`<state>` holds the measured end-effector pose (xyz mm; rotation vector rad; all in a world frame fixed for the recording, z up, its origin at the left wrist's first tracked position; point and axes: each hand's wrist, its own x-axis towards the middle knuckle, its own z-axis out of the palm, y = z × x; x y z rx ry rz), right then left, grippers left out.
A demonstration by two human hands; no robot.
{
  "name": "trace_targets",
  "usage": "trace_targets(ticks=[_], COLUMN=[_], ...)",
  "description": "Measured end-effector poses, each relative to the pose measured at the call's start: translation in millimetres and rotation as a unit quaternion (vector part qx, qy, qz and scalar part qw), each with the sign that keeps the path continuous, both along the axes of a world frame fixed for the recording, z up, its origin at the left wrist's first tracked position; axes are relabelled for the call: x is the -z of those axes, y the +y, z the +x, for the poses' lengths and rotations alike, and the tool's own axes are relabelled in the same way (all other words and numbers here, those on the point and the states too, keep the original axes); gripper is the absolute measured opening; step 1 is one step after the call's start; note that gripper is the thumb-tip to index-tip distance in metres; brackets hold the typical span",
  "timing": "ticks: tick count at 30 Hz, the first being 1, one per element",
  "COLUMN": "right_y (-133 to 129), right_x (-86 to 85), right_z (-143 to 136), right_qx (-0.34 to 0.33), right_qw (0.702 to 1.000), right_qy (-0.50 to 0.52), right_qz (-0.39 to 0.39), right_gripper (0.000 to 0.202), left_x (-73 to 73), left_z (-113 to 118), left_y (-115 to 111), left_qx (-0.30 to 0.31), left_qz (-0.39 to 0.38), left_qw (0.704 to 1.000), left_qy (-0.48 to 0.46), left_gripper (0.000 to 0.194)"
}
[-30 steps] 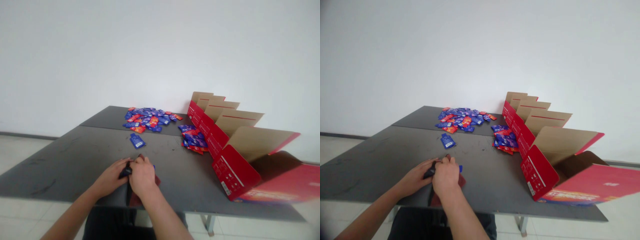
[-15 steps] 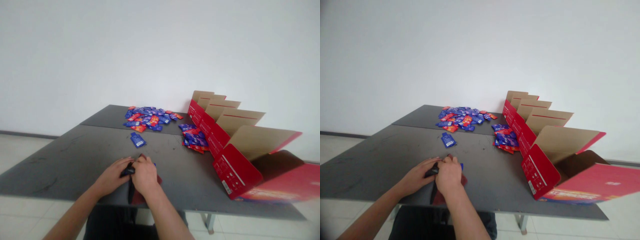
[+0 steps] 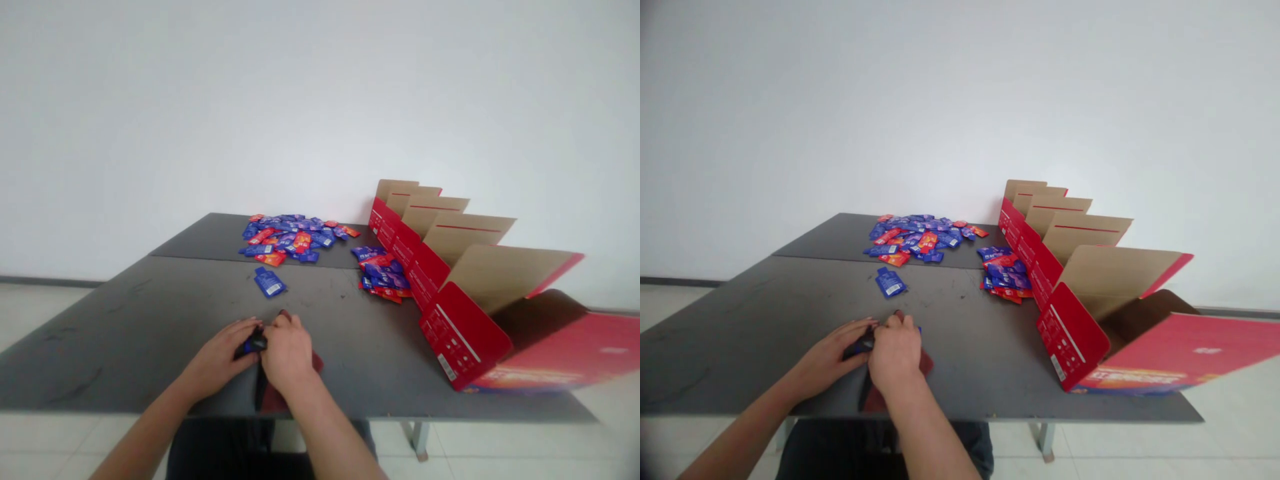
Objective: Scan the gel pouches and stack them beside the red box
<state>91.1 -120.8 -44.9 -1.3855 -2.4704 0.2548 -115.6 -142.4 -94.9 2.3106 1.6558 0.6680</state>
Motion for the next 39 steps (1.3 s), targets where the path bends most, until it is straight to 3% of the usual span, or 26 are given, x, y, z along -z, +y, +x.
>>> trace_targets(ticks=[5,8,12,14,16,20,22,24,28,31,35,37,39], right_y=[24.5,17.0,-3.1,-2.9,6.8,30.2,27.6,16.2,-2.2,6.8,31.5,31.1,21.3], right_x=[-6.3,-14.4,-8.4,-2.4,0.8,-8.3,-15.1,-17.0,-6.2,-0.7,-11.6,-18.0,-18.3], right_z=[46.7,31.8,-9.6,-7.7,12.1,49.6,42.9,19.4,-18.7,1.9,45.5,43.6,23.5], right_qx=[0.131,0.083,-0.021,-0.009,0.040,0.133,0.121,0.064,-0.023,0.032,0.148,0.135,0.080], right_qw=[0.991,0.996,1.000,1.000,0.999,0.990,0.992,0.998,1.000,0.999,0.988,0.990,0.996], right_qy=[-0.033,-0.013,0.015,0.005,-0.003,-0.033,-0.032,-0.008,0.007,-0.008,-0.051,-0.042,-0.013], right_qz=[-0.021,0.003,0.010,-0.003,-0.010,-0.019,-0.004,0.020,0.015,-0.001,-0.019,-0.004,0.023], right_gripper=[0.019,0.019,0.021,0.020,0.020,0.020,0.020,0.019,0.022,0.023,0.021,0.019,0.018], left_x=[-7.1,-2.7,4.2,2.6,-1.7,-7.6,-5.2,-0.2,5.4,0.0,-6.8,-4.7,0.0], left_z=[3.4,0.7,-2.9,-1.8,0.7,3.5,2.1,-0.4,-2.7,-0.1,2.6,1.6,-0.5], left_y=[-3.6,-1.8,1.8,1.0,-1.1,-3.7,-2.8,-0.7,1.4,-1.4,-3.9,-3.0,-1.0], left_qx=[-0.012,-0.009,0.004,-0.001,-0.011,-0.010,-0.008,-0.001,-0.007,-0.018,-0.014,-0.012,-0.009], left_qz=[-0.014,-0.006,0.000,-0.004,-0.011,-0.016,-0.006,0.006,0.007,-0.003,-0.006,0.003,0.014], left_qw=[1.000,1.000,1.000,1.000,1.000,1.000,1.000,1.000,1.000,1.000,1.000,1.000,1.000], left_qy=[0.014,0.014,0.009,0.007,0.009,0.018,0.012,0.002,-0.009,0.003,0.024,0.020,0.012], left_gripper=[0.054,0.052,0.056,0.056,0.054,0.053,0.051,0.049,0.055,0.055,0.054,0.053,0.050])
